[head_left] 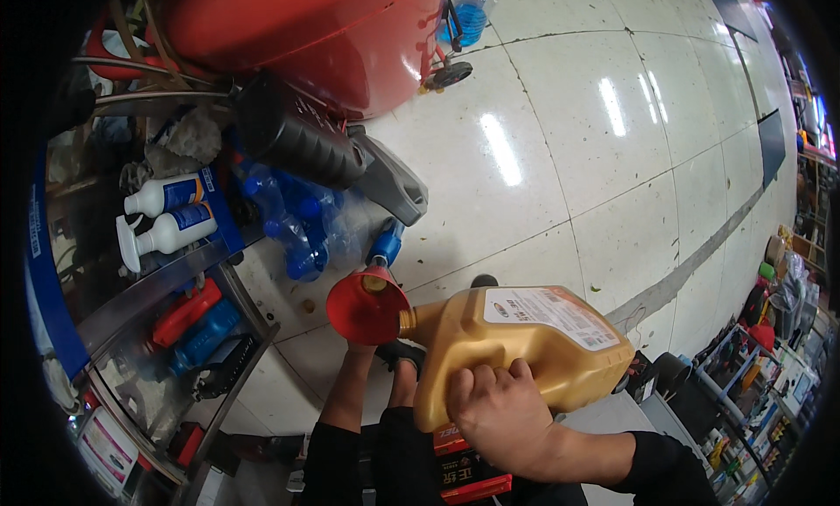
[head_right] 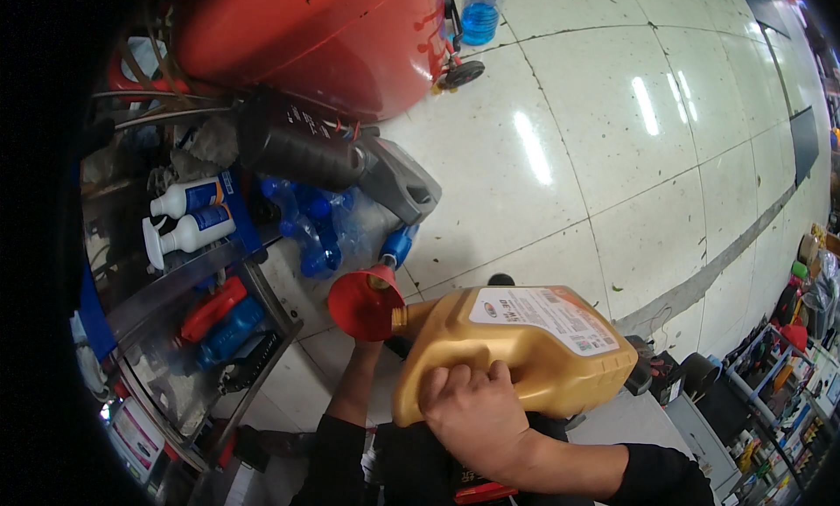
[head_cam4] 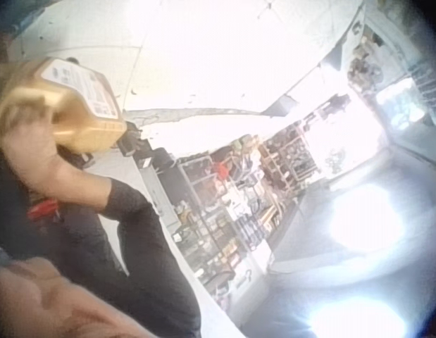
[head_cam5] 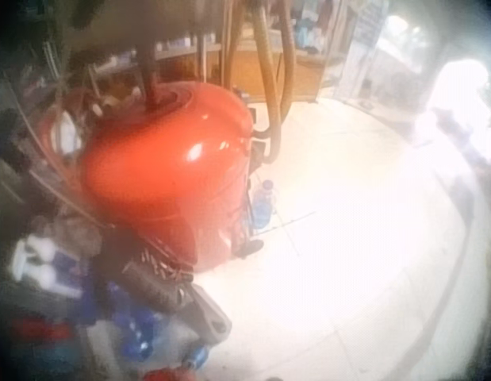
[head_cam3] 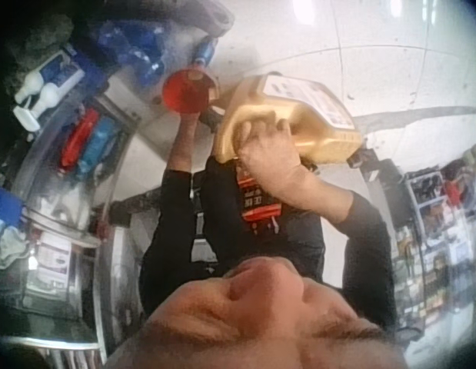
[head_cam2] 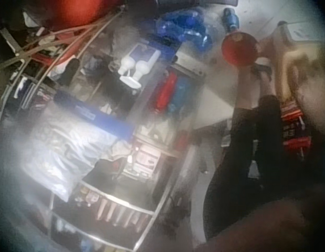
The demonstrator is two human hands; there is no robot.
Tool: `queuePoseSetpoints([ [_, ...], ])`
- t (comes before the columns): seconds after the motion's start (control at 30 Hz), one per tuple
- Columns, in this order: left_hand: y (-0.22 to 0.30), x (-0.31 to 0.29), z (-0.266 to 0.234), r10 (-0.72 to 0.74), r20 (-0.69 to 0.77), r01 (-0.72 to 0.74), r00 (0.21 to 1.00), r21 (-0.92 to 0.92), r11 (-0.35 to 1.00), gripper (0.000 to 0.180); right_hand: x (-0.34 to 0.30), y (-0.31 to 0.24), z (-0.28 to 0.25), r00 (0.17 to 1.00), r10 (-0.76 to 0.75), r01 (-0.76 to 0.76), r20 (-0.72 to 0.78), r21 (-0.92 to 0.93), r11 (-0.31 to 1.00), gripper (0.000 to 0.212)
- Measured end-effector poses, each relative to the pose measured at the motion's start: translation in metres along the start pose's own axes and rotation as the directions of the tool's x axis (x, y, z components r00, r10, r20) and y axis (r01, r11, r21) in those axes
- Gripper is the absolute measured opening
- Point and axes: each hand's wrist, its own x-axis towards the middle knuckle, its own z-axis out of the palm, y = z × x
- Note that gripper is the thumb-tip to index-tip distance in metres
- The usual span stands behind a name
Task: The person pours liquid from a black container into a blue bottle, then uses a red funnel to pour liquid from a gold container into the same blue bottle. The person closes the blue bottle and places it on a shelf.
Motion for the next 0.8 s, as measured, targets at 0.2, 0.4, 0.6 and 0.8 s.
queuePoseSetpoints([
  [0.2, -0.002, 0.000, 0.003, -0.065, 0.143, 0.149, 0.988, -0.723, 0.674, 0.064, 0.009, -0.015, -0.007, 0.998, 0.021, -0.023, -0.053, -0.026, 0.999, 0.019],
  [0.4, -0.003, 0.009, -0.001, 0.116, 0.210, 0.060, 0.971, -0.681, 0.730, 0.057, 0.014, -0.022, -0.012, 0.999, 0.035, -0.036, -0.034, -0.027, 0.999, 0.019],
  [0.6, -0.004, 0.011, 0.001, 0.085, 0.228, 0.105, 0.970, -0.705, 0.701, 0.057, 0.016, -0.024, -0.014, 0.999, 0.046, -0.046, -0.007, -0.040, 0.998, 0.018],
  [0.8, -0.005, 0.007, -0.004, 0.026, 0.198, 0.109, 0.980, -0.638, 0.762, 0.058, 0.007, -0.007, -0.006, 1.000, 0.009, -0.009, -0.006, -0.025, 1.000, 0.018],
])
